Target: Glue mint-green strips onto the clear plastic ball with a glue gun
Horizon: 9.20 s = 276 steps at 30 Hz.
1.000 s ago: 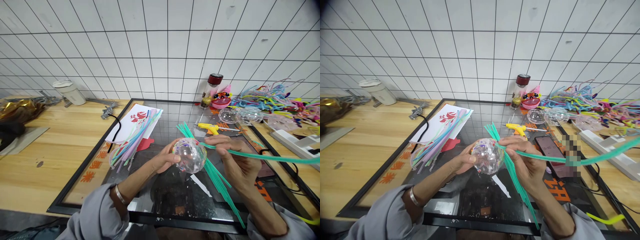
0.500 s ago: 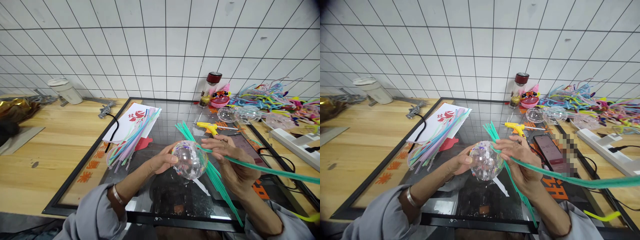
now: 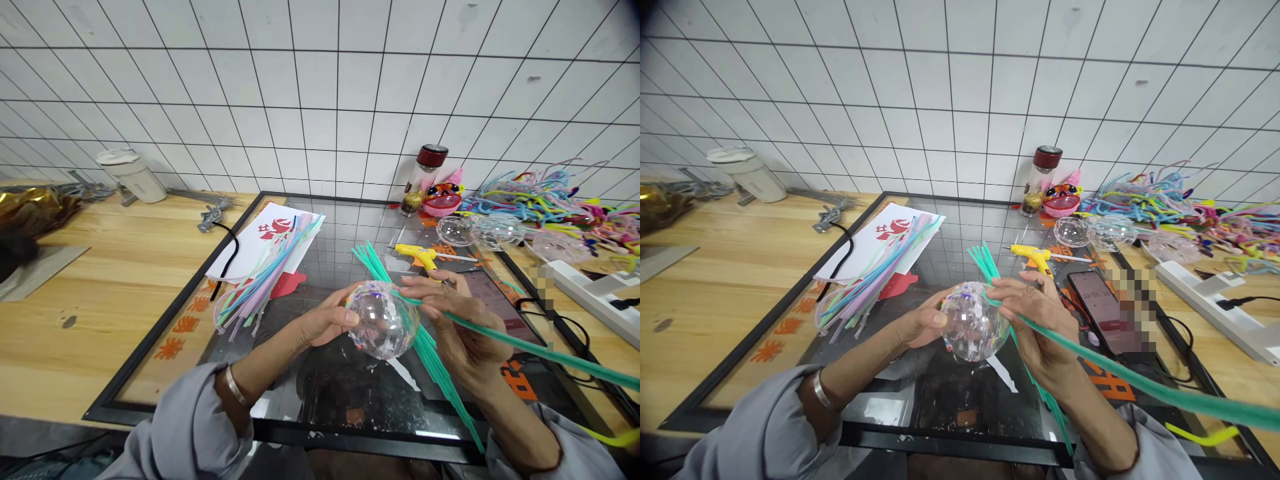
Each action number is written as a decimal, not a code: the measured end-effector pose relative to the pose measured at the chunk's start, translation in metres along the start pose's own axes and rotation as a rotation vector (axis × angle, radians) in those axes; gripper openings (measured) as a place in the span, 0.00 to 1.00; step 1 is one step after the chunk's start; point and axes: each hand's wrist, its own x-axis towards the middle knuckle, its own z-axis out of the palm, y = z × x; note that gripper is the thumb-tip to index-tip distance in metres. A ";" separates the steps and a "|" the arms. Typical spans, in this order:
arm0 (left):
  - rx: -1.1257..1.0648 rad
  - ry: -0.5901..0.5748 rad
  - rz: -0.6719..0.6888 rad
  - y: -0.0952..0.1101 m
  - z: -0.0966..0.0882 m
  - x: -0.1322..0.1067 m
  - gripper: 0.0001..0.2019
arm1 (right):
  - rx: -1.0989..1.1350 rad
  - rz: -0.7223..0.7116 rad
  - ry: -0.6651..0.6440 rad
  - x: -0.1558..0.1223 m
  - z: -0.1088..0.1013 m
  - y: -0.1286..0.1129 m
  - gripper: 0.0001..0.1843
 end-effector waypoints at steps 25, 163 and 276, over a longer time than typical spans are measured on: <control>0.009 -0.004 -0.002 -0.001 -0.001 -0.001 0.38 | -0.109 -0.019 -0.027 0.002 0.004 -0.003 0.07; 0.002 -0.084 -0.004 0.001 -0.001 0.004 0.37 | -0.225 -0.085 -0.186 0.005 -0.005 -0.005 0.09; -0.153 0.058 0.140 -0.006 -0.005 0.008 0.28 | -0.393 0.170 -0.322 -0.012 0.007 0.005 0.51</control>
